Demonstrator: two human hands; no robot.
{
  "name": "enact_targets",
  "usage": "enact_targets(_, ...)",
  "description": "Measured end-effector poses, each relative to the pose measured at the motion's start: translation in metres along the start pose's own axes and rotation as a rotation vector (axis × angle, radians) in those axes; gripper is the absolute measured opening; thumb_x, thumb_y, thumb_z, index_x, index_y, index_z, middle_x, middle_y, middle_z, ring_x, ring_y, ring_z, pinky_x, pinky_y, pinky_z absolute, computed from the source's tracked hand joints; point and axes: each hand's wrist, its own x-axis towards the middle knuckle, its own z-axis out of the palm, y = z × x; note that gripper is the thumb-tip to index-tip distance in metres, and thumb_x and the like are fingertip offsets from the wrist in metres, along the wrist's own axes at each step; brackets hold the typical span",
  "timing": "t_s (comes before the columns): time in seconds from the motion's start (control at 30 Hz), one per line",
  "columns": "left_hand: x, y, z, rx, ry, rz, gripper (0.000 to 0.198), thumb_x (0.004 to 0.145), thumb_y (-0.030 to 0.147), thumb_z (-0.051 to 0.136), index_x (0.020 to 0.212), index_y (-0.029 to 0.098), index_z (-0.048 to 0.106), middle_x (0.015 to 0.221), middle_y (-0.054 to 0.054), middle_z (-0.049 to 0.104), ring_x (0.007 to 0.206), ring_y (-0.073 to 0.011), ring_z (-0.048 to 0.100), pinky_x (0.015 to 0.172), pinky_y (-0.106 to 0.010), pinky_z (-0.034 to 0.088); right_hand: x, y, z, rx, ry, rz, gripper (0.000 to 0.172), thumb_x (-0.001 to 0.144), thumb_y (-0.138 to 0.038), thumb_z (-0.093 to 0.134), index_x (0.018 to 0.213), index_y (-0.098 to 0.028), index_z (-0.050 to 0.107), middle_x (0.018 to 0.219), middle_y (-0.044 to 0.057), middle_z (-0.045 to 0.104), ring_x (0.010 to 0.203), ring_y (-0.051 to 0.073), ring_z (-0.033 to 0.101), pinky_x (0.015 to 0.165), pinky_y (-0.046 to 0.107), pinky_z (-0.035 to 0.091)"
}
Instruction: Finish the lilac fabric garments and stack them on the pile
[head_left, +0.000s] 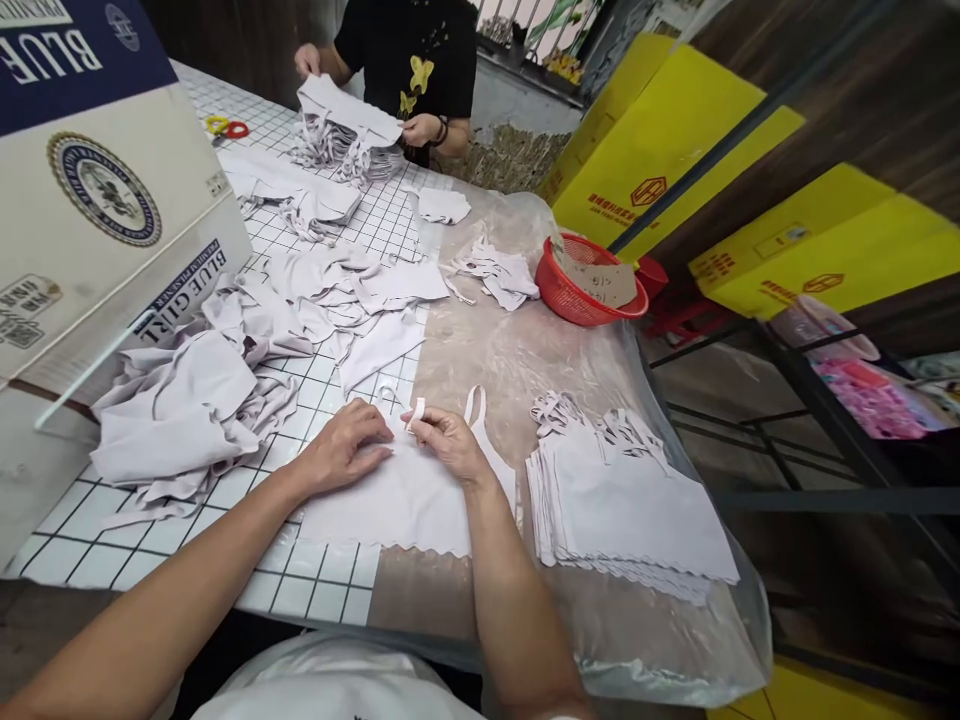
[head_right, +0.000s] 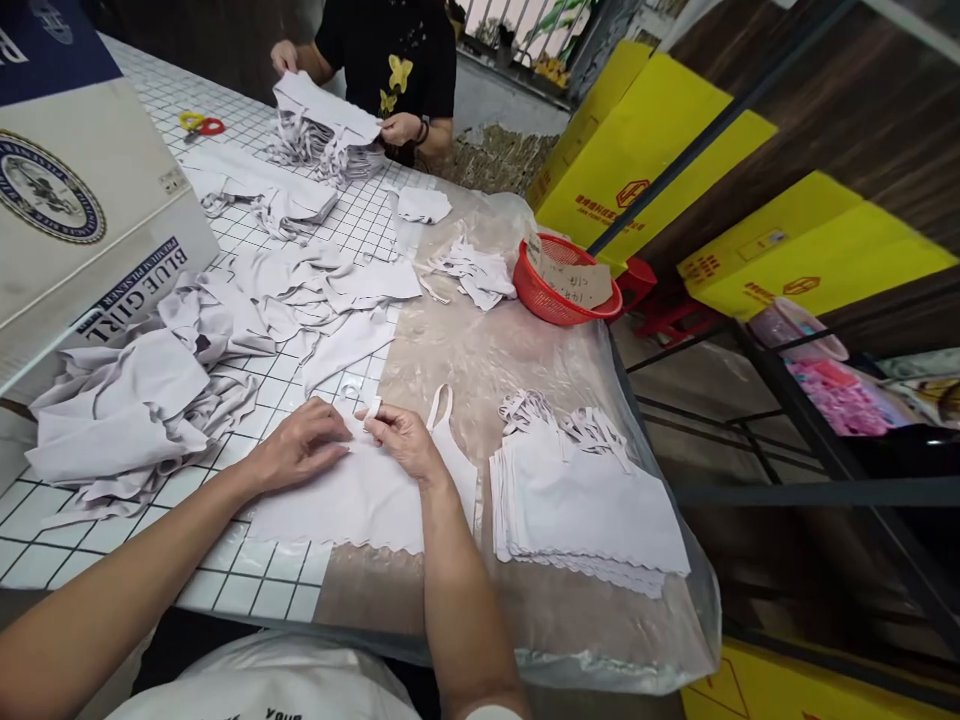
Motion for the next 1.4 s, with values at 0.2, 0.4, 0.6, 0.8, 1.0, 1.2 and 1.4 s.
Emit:
enact_targets(0.2, 0.004, 0.008, 0.003, -0.067, 0.069, -0.128, 0.012, 0.092, 0.029, 0.059, 0.095, 0.02, 0.066, 0.087, -0.004, 0.065, 0.087, -0.0196, 0.054, 0.077, -0.033, 0.046, 0.01, 0.018, 0.003, 0.099, 0.005, 0.015, 0.036, 0.073, -0.052, 0.076, 0.085, -0.018, 0.071, 0.083, 0.002, 0.067, 0.077, 0.015, 0.059, 0.075, 0.028, 0.047)
enact_targets(0.4, 0.006, 0.008, 0.005, -0.139, 0.099, -0.218, 0.018, 0.093, 0.023, 0.052, 0.082, 0.019, 0.065, 0.079, -0.004, 0.064, 0.081, -0.0184, 0.055, 0.075, -0.033, 0.045, 0.011, 0.019, 0.009, 0.002, -0.025, -0.049, 0.034, 0.077, -0.052, 0.073, 0.084, -0.019, 0.071, 0.088, 0.004, 0.067, 0.086, 0.018, 0.063, 0.081, 0.031, 0.05)
enact_targets(0.6, 0.006, 0.004, 0.008, -0.202, 0.156, -0.253, 0.017, 0.091, 0.027, 0.056, 0.081, 0.019, 0.067, 0.08, -0.004, 0.065, 0.079, -0.0176, 0.058, 0.074, -0.032, 0.046, 0.009, 0.019, 0.011, -0.13, 0.042, -0.117, 0.031, 0.082, -0.05, 0.07, 0.082, -0.019, 0.07, 0.082, 0.003, 0.063, 0.076, 0.016, 0.059, 0.072, 0.029, 0.049)
enact_targets(0.8, 0.006, 0.002, 0.005, -0.057, 0.148, -0.201, 0.016, 0.09, 0.023, 0.053, 0.08, 0.019, 0.064, 0.078, -0.003, 0.064, 0.078, -0.0176, 0.054, 0.075, -0.034, 0.045, 0.003, 0.003, 0.011, -0.573, 0.261, -0.355, 0.022, 0.093, -0.038, 0.057, 0.096, -0.021, 0.07, 0.1, 0.009, 0.065, 0.095, 0.023, 0.057, 0.086, 0.037, 0.047)
enact_targets(1.0, 0.005, 0.003, 0.0, 0.028, 0.088, -0.122, 0.015, 0.09, 0.022, 0.051, 0.081, 0.019, 0.063, 0.075, -0.003, 0.06, 0.077, -0.0188, 0.05, 0.073, -0.034, 0.044, 0.003, 0.003, 0.014, -0.827, -0.071, -0.452, 0.03, 0.099, -0.033, 0.051, 0.125, -0.027, 0.064, 0.109, 0.007, 0.068, 0.113, 0.025, 0.049, 0.1, 0.043, 0.033)
enact_targets(1.2, 0.005, 0.003, -0.003, 0.027, 0.086, -0.088, 0.012, 0.089, 0.022, 0.052, 0.08, 0.019, 0.06, 0.078, -0.003, 0.062, 0.079, -0.0184, 0.051, 0.073, -0.034, 0.044, 0.005, 0.004, 0.009, -0.822, -0.046, -0.434, 0.021, 0.095, -0.038, 0.059, 0.096, -0.021, 0.071, 0.084, 0.004, 0.062, 0.093, 0.021, 0.048, 0.092, 0.037, 0.03)
enact_targets(1.4, 0.005, 0.005, -0.001, -0.004, 0.053, -0.042, 0.011, 0.088, 0.017, 0.052, 0.08, 0.019, 0.06, 0.077, -0.002, 0.061, 0.077, -0.0175, 0.05, 0.072, -0.032, 0.042, 0.003, 0.001, 0.006, -0.733, -0.065, -0.449, 0.023, 0.094, -0.04, 0.06, 0.086, -0.021, 0.068, 0.079, 0.002, 0.063, 0.086, 0.019, 0.05, 0.088, 0.036, 0.033)
